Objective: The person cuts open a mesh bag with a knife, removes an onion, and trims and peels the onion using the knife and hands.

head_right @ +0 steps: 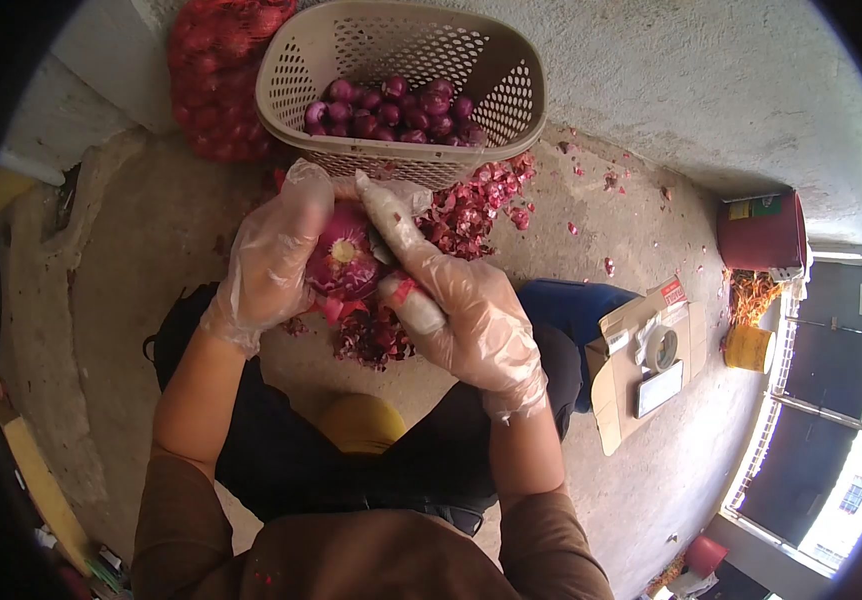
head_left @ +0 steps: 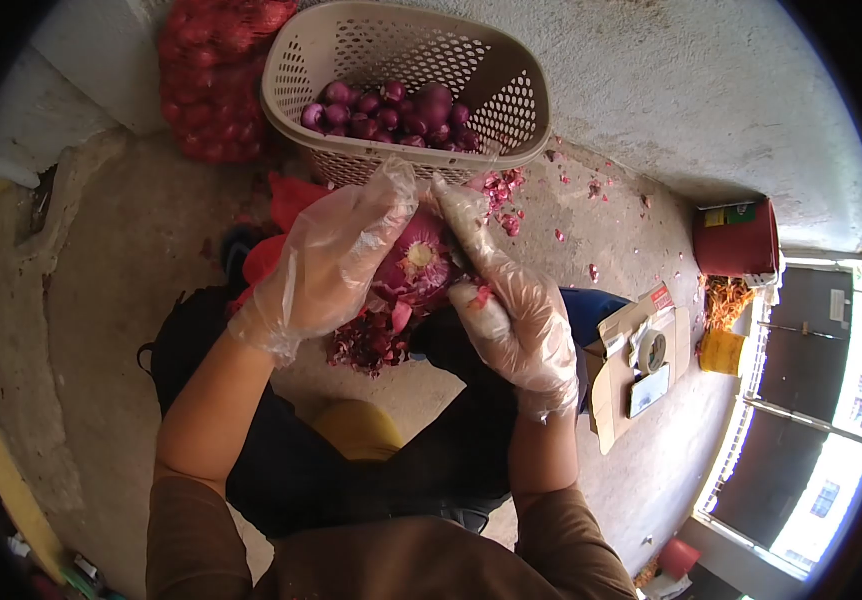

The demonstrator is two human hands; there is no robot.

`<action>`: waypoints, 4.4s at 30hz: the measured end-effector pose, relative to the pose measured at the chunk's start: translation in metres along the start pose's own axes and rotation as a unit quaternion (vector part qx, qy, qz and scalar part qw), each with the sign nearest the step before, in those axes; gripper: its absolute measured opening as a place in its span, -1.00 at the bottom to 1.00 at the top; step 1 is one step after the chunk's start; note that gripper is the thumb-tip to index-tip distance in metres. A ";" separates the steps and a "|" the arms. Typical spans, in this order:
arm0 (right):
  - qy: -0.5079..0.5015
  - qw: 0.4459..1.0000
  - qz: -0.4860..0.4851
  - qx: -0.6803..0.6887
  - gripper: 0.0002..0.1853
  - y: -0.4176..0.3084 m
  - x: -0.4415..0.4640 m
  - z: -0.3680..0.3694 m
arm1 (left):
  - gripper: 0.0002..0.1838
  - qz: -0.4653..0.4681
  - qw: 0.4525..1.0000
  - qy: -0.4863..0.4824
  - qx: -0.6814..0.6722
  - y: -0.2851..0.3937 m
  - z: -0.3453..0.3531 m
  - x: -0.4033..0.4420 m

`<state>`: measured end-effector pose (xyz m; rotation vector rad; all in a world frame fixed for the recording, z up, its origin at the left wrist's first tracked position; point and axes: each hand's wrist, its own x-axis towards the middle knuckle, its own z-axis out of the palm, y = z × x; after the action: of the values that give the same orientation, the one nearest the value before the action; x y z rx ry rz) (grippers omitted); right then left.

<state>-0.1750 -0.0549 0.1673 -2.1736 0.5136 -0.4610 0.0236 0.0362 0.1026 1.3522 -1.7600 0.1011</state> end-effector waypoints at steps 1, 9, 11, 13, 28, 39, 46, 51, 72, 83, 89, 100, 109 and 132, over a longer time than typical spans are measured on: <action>0.005 0.999 0.017 0.048 -0.38 0.001 0.000 0.001 | -0.59 0.015 1.000 0.005 0.005 0.000 0.000 0.000; 0.019 0.990 0.068 0.120 -0.42 -0.001 0.000 0.001 | -0.55 -0.284 0.833 -0.003 -0.475 0.027 -0.014 0.018; 0.024 0.979 0.111 0.170 -0.43 -0.002 0.001 0.002 | -0.57 -0.321 0.777 -0.015 -0.541 0.029 -0.015 0.021; 0.023 0.956 0.181 0.231 -0.43 -0.007 0.000 -0.001 | -0.52 -0.335 0.776 -0.017 -0.534 0.029 -0.012 0.021; 0.073 0.959 0.105 0.252 -0.13 0.009 0.009 0.004 | -0.49 -0.360 0.695 0.077 -0.618 0.026 0.003 0.025; -0.029 0.996 0.062 -0.065 -0.01 -0.001 0.007 0.005 | -0.36 -0.373 0.640 0.124 -0.660 0.023 0.006 0.017; 0.017 0.998 0.035 0.044 -0.11 -0.001 0.010 0.012 | -0.29 -0.341 0.667 0.149 -0.646 0.023 0.010 0.017; 0.017 0.992 0.092 0.088 -0.16 -0.007 0.011 0.011 | -0.24 -0.331 0.673 0.163 -0.641 0.028 0.010 0.021; 0.065 0.960 0.076 0.260 -0.03 0.011 0.010 0.019 | -0.26 -0.377 0.571 0.172 -0.708 0.028 0.009 0.018; 0.003 0.990 0.068 0.127 -0.14 0.004 0.007 0.012 | -0.27 -0.349 0.616 0.152 -0.690 0.025 0.016 0.012; 0.035 0.998 0.007 0.054 -0.11 0.004 0.010 0.018 | -0.32 -0.370 0.576 0.189 -0.704 0.032 0.013 0.017; 0.064 0.998 0.008 -0.021 -0.35 0.003 0.009 0.020 | -0.37 -0.402 0.577 0.192 -0.684 0.036 0.014 0.017; 0.101 0.994 0.020 0.031 -0.42 0.001 0.011 0.025 | -0.30 -0.404 0.602 0.159 -0.670 0.033 0.015 0.013; 0.094 0.848 0.129 0.505 -0.29 0.029 0.011 0.009 | -0.35 -0.356 0.537 0.176 -0.744 0.026 0.010 0.021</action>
<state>-0.1672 -0.0706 0.1404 -1.0311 0.4983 -0.6168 -0.0038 0.0258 0.1223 0.4488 -0.3004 -1.2261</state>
